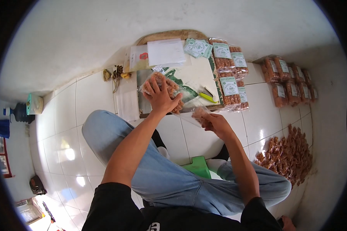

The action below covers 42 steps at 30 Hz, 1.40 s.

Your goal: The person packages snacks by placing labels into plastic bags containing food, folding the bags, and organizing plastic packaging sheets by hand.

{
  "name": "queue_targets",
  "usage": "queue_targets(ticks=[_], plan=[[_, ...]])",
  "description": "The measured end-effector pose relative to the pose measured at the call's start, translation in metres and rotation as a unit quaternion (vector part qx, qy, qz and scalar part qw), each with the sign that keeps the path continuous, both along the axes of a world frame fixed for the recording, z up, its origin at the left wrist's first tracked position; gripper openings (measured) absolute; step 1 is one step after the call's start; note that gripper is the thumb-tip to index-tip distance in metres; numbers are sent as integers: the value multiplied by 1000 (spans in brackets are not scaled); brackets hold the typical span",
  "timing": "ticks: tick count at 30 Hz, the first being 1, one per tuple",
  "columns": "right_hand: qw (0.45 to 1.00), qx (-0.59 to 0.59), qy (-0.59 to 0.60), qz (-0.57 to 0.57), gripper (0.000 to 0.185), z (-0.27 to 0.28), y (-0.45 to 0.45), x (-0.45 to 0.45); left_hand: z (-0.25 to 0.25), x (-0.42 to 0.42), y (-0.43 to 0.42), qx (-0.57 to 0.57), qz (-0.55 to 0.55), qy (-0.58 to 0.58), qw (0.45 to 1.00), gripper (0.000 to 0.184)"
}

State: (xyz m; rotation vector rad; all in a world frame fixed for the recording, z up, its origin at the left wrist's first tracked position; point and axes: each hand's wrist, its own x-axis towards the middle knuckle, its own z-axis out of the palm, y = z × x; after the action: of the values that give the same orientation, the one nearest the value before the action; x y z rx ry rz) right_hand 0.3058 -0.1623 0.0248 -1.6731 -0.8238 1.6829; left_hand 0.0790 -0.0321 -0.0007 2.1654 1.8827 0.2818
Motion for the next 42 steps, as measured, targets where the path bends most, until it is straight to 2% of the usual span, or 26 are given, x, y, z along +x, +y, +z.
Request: queue_targets(ticks=[1, 2, 5, 9, 10, 11, 14, 20, 27, 29, 30, 34, 36, 37, 38, 39, 40, 42], plan=[[984, -26, 166, -59, 36, -6, 4, -3, 0, 0, 0, 2, -1, 0, 1000, 109], [937, -51, 328, -114, 33, -12, 8, -6, 0, 0, 0, 13, -4, -8, 1000, 108], [904, -89, 385, -161, 35, -19, 19, -17, -2, -2, 0, 38, -9, -9, 999, 106], [900, -80, 391, -178, 42, -17, 28, -34, -4, -2, -1, 70, -11, -16, 997, 104], [897, -41, 410, -163, 43, -19, 30, -37, -2, -1, -2, 72, -11, -15, 997, 104], [891, -2, 428, -148, 44, -20, 32, -39, 0, -1, -3, 55, -9, -9, 998, 105], [868, -32, 470, -158, 45, -29, 35, -30, 3, -1, -4, 36, -5, 0, 999, 107], [838, -13, 513, -186, 44, -34, 31, -26, 4, -1, -3, 29, -4, 7, 1000, 107], [831, -34, 512, -213, 40, -39, 46, -36, 6, -7, -1, 21, -30, -9, 999, 105], [879, -4, 426, -215, 35, -47, 50, -37, 7, -7, -1, 20, -32, -7, 999, 105], [878, -3, 427, -215, 35, -46, 50, -38, 6, -7, -1, 17, -33, -7, 999, 104], [933, -4, 301, -199, 35, -39, 50, -33, 11, -3, -3, 61, -26, 3, 998, 94], [949, -24, 256, -183, 36, -40, 48, -33, 16, -1, 0, 199, -147, -19, 969, 76], [956, 22, 209, -204, 41, -44, 45, -39, 16, 2, 2, 199, -148, -18, 968, 76], [959, 68, 161, -224, 45, -47, 43, -43, 16, 6, 4, 178, -221, -40, 958, 65], [958, 68, 163, -224, 45, -53, 40, -45, 13, 8, 5, 155, -293, -62, 941, 56], [956, 102, 168, -216, 45, -58, 37, -46, 9, 10, 5, 156, -294, -60, 941, 56], [953, 137, 173, -207, 45, -63, 32, -46, 7, 12, 1, 152, -333, -101, 925, 45]])
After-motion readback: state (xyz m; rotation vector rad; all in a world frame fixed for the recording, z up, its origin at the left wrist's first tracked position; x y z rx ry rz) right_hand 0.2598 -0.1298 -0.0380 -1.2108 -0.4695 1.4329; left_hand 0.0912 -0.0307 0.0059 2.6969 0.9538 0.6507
